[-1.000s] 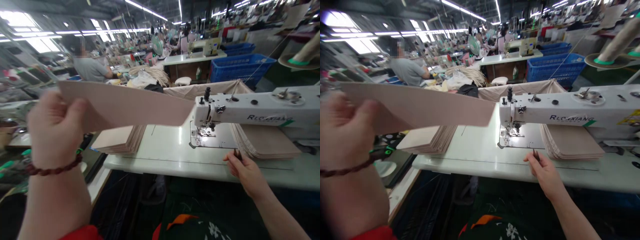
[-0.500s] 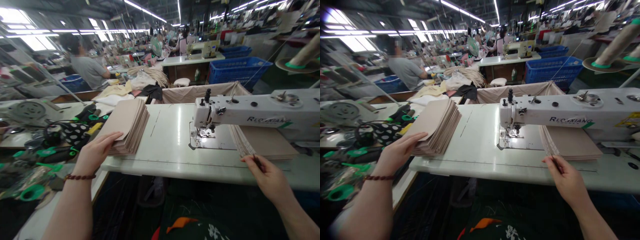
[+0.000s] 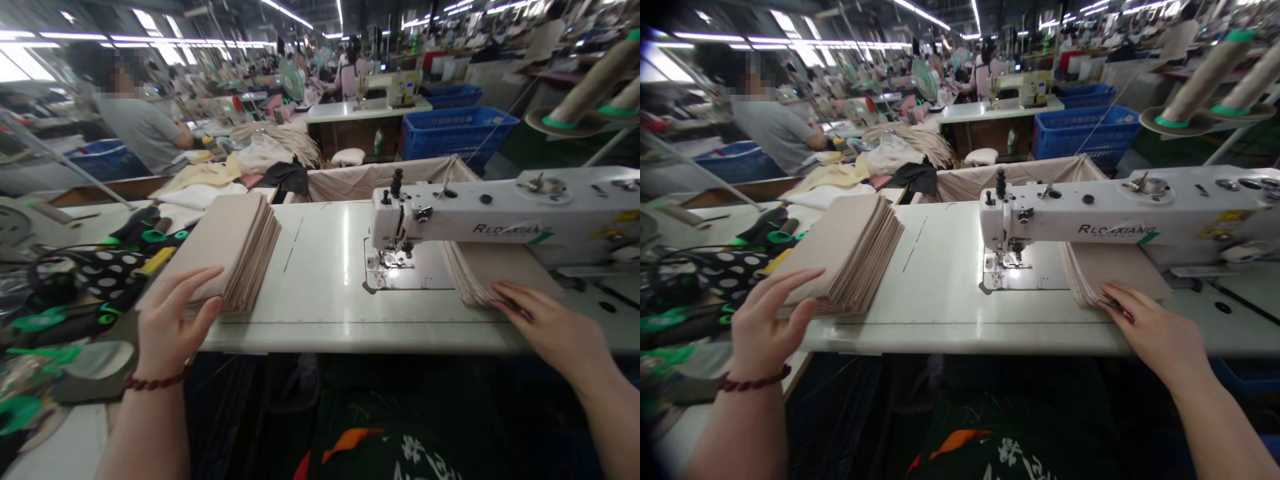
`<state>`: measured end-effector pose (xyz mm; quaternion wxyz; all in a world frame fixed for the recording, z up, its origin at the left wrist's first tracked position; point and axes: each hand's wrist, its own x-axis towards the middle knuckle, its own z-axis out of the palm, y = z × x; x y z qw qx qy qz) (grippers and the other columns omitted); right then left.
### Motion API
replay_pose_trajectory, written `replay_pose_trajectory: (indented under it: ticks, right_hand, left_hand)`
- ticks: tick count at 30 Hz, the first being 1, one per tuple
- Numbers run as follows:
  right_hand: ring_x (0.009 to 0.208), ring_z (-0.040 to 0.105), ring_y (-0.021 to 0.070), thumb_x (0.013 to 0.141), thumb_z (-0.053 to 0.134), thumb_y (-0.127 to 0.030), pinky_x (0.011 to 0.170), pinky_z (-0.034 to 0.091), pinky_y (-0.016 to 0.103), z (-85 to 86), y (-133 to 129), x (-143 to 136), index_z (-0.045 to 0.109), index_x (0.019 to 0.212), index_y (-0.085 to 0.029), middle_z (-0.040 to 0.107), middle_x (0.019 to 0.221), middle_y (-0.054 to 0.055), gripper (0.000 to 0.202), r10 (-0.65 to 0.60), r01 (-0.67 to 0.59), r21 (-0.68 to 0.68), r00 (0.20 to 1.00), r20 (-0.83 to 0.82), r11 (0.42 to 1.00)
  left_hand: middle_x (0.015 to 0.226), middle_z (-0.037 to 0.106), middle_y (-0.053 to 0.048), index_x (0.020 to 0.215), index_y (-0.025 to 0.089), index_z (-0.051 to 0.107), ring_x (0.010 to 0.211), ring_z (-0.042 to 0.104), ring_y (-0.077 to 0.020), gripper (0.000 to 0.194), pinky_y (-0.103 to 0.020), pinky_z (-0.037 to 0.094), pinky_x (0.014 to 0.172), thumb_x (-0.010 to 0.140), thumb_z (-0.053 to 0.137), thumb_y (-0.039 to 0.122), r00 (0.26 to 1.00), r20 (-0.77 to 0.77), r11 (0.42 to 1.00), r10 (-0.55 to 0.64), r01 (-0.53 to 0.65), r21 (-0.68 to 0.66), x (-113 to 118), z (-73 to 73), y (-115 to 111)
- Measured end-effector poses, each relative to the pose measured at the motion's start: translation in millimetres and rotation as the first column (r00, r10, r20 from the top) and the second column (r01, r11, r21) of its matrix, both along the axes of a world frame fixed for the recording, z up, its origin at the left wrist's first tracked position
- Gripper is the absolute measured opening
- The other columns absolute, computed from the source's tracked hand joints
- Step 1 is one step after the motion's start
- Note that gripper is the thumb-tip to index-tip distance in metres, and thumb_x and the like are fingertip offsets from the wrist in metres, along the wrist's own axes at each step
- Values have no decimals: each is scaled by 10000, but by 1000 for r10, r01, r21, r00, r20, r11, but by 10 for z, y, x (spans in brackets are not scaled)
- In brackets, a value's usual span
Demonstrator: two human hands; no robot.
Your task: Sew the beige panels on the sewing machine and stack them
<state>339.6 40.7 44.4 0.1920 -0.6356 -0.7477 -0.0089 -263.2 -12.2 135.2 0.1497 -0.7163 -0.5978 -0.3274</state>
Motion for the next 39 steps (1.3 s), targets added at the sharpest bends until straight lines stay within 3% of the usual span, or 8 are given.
replay_pose_trajectory:
  ticks: [5,8,14,18,21,24,28,39]
  right_hand:
    - [981,660,220,942,476,-327,735,492,321,307,-53,-116,648,1191,-263,694,1166,30,310,54,-60,148,997,49,987]
    - [850,658,188,887,513,-204,725,463,302,490,-245,-512,642,1176,-226,712,1057,46,317,287,-287,100,958,17,953]
    - [722,611,163,885,529,-227,631,399,281,387,-653,-1638,668,975,-223,705,873,24,165,699,-729,-294,681,-218,618]
    - [830,646,146,938,521,-299,730,453,247,185,-478,-1828,669,997,-223,724,934,7,176,682,-848,-255,526,-508,465]
    - [1024,642,163,982,447,-282,856,478,268,57,-39,-1811,629,1163,-239,702,1155,30,261,540,-706,-221,673,-505,673]
    - [1162,604,210,968,435,-237,875,507,320,-96,458,-1856,504,1373,-247,570,1402,62,411,421,-462,-203,881,-215,863]
    - [1106,640,232,951,429,-232,783,549,347,-270,812,-1920,384,1475,-288,450,1510,23,529,410,-391,-220,911,47,894]
    - [1044,662,225,925,406,-212,737,543,332,-373,772,-1793,375,1488,-283,407,1534,21,568,387,-348,-227,909,157,910]
  left_hand:
    - [1206,636,-61,1210,240,646,1096,616,-236,313,-405,493,991,905,583,206,938,160,939,-306,325,-108,783,-240,171]
    - [1230,631,-65,1203,250,643,1140,601,-228,286,-393,494,999,955,508,202,846,308,838,-434,505,-206,1312,-393,359]
    - [1492,456,-45,1458,280,421,1388,408,-198,442,-393,371,1152,1017,430,305,672,298,521,-678,726,-450,2287,-847,584]
    - [1552,372,-32,1512,274,329,1449,300,-228,572,-447,252,1206,983,511,393,713,127,531,-690,618,-580,2352,-1212,494]
    - [1484,467,-20,1432,278,452,1401,365,-219,442,-439,256,1197,996,490,339,820,95,645,-565,510,-569,2065,-1298,357]
    - [1387,542,-43,1345,267,543,1323,432,-238,353,-460,294,1163,1000,475,299,901,74,741,-428,396,-543,1751,-1259,284]
    - [1319,560,-79,1421,276,480,1239,482,-266,434,-484,344,1115,990,487,323,931,39,770,-364,324,-550,1565,-1216,392]
    - [1492,441,-41,1396,302,487,1417,323,-276,420,-580,128,1187,980,482,355,924,16,742,-382,317,-590,1709,-1224,982]
